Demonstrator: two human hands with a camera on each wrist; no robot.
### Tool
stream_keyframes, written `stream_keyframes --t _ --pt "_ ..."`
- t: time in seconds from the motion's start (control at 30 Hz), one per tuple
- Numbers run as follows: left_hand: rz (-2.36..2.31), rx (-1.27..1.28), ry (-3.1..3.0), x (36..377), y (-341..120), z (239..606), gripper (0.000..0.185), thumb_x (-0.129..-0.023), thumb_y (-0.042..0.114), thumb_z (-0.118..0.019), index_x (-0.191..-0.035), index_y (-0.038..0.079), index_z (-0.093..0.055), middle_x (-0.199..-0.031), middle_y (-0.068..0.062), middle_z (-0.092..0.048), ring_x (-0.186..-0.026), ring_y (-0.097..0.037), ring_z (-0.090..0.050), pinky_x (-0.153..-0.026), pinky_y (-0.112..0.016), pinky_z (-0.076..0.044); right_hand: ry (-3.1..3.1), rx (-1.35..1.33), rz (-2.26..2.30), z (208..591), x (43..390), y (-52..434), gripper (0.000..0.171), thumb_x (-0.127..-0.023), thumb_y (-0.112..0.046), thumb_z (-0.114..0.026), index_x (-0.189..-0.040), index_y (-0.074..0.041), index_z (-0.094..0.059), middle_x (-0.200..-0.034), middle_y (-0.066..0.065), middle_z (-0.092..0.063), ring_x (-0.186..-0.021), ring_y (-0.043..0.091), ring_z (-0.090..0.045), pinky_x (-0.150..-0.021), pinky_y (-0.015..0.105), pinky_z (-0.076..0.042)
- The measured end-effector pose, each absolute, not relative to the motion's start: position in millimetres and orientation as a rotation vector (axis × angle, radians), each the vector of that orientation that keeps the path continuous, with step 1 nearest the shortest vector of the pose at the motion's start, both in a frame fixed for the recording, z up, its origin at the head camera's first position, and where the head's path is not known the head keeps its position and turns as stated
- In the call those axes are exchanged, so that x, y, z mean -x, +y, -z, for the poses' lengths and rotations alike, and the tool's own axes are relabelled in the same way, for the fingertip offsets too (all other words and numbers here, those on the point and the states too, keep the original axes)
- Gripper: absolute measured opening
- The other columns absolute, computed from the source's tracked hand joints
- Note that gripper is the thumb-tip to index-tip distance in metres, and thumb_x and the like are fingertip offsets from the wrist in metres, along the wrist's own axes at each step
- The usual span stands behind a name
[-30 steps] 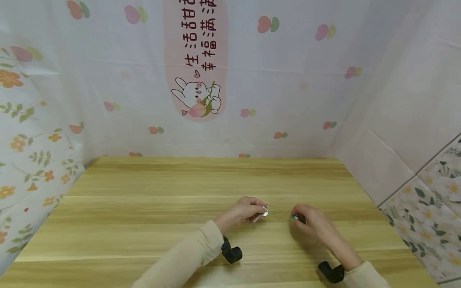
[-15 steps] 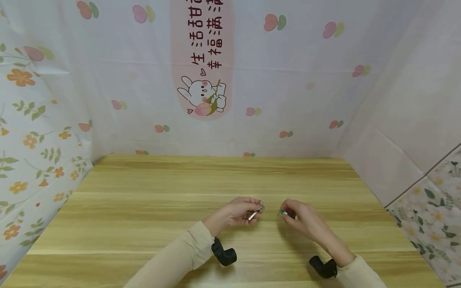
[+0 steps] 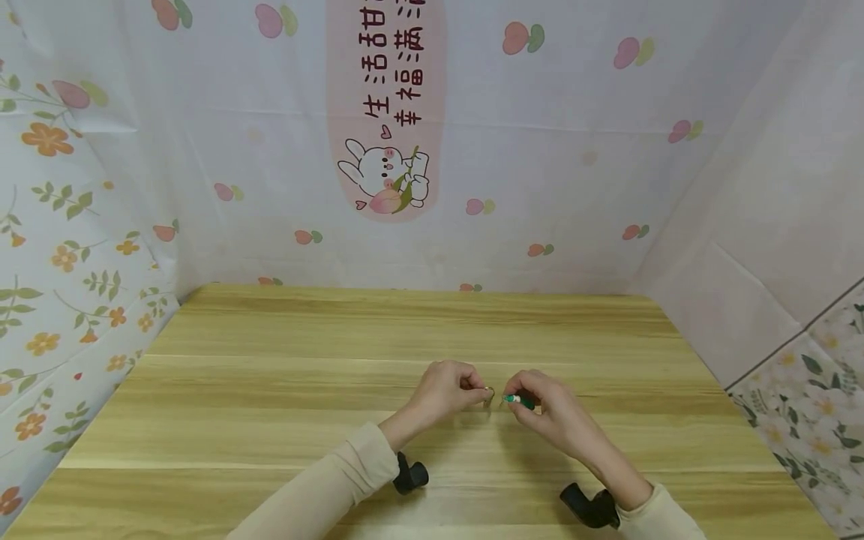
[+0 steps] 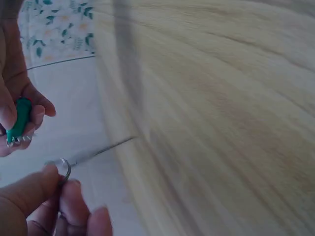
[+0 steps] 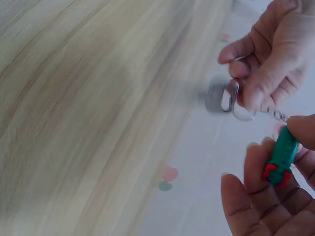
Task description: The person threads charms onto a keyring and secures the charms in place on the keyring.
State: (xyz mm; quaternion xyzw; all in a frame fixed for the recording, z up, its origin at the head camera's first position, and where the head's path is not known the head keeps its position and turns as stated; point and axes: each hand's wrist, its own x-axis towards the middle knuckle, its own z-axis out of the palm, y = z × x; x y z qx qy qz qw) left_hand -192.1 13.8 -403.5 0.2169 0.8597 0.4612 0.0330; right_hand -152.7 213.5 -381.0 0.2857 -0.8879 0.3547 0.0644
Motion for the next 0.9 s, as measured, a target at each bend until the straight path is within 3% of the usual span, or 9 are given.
stream_keyframes --t 0.1,0.23,0.33,0.57,0.77,0.9 --pt "-1.492 -0.641 2.579 188.2 15.0 400.5 0.014 -0.082 0.020 -0.074 -0.071 0.011 -0.070 -0.064 0.004 -0.067 -0.054 0.000 -0.055 -0.050 -0.017 -0.043 -2.652 -0.852 -1.103 380.5 152.3 211.2 0.011 -0.087 -0.003 -0.065 -0.088 -0.014 -0.061 -0.083 -0.009 -0.056 -0.069 0.001 -0.049 -0.060 0.021 -0.044" --pt "-1.614 -0.590 2.443 182.6 17.3 397.5 0.008 -0.083 0.014 -0.072 -0.077 0.007 -0.071 -0.069 -0.001 -0.070 -0.058 -0.005 -0.063 -0.054 -0.020 -0.051 -2.616 -0.830 -1.123 380.5 151.8 210.3 0.012 -0.087 -0.005 -0.065 -0.088 -0.016 -0.061 -0.083 -0.009 -0.056 -0.070 0.002 -0.050 -0.062 0.022 -0.045" --pt "-1.683 -0.555 2.341 179.1 18.8 394.7 0.006 -0.084 0.009 -0.070 -0.080 0.005 -0.072 -0.072 -0.004 -0.071 -0.062 -0.010 -0.067 -0.061 -0.029 -0.056 -2.571 -0.833 -1.125 380.6 151.9 210.2 0.012 -0.086 -0.006 -0.066 -0.087 -0.016 -0.061 -0.083 -0.009 -0.057 -0.070 0.002 -0.050 -0.062 0.022 -0.046" --pt "-1.674 -0.519 2.343 176.5 17.7 389.8 0.011 -0.084 0.014 -0.071 -0.077 0.006 -0.070 -0.069 -0.005 -0.070 -0.061 -0.015 -0.068 -0.062 -0.042 -0.055 -2.517 -0.841 -1.087 381.0 151.7 210.8 0.015 -0.083 0.000 -0.068 -0.084 -0.013 -0.062 -0.080 -0.009 -0.058 -0.066 0.000 -0.047 -0.055 0.020 -0.043" --pt "-1.702 -0.530 2.298 175.2 18.5 391.6 0.007 -0.084 0.010 -0.070 -0.081 0.003 -0.072 -0.073 -0.006 -0.071 -0.063 -0.014 -0.068 -0.064 -0.041 -0.056 -2.526 -0.816 -1.068 383.7 151.5 211.5 0.021 -0.080 0.006 -0.068 -0.084 -0.013 -0.061 -0.078 -0.009 -0.059 -0.064 -0.001 -0.047 -0.053 0.019 -0.044" --pt "-1.677 -0.585 2.328 172.1 19.5 390.1 0.007 -0.085 0.009 -0.069 -0.082 0.003 -0.072 -0.073 -0.006 -0.071 -0.065 -0.018 -0.069 -0.060 -0.032 -0.056 -2.504 -0.842 -1.055 384.7 150.7 211.9 0.022 -0.080 0.009 -0.066 -0.083 -0.012 -0.059 -0.076 -0.009 -0.059 -0.063 -0.002 -0.047 -0.053 0.019 -0.044"
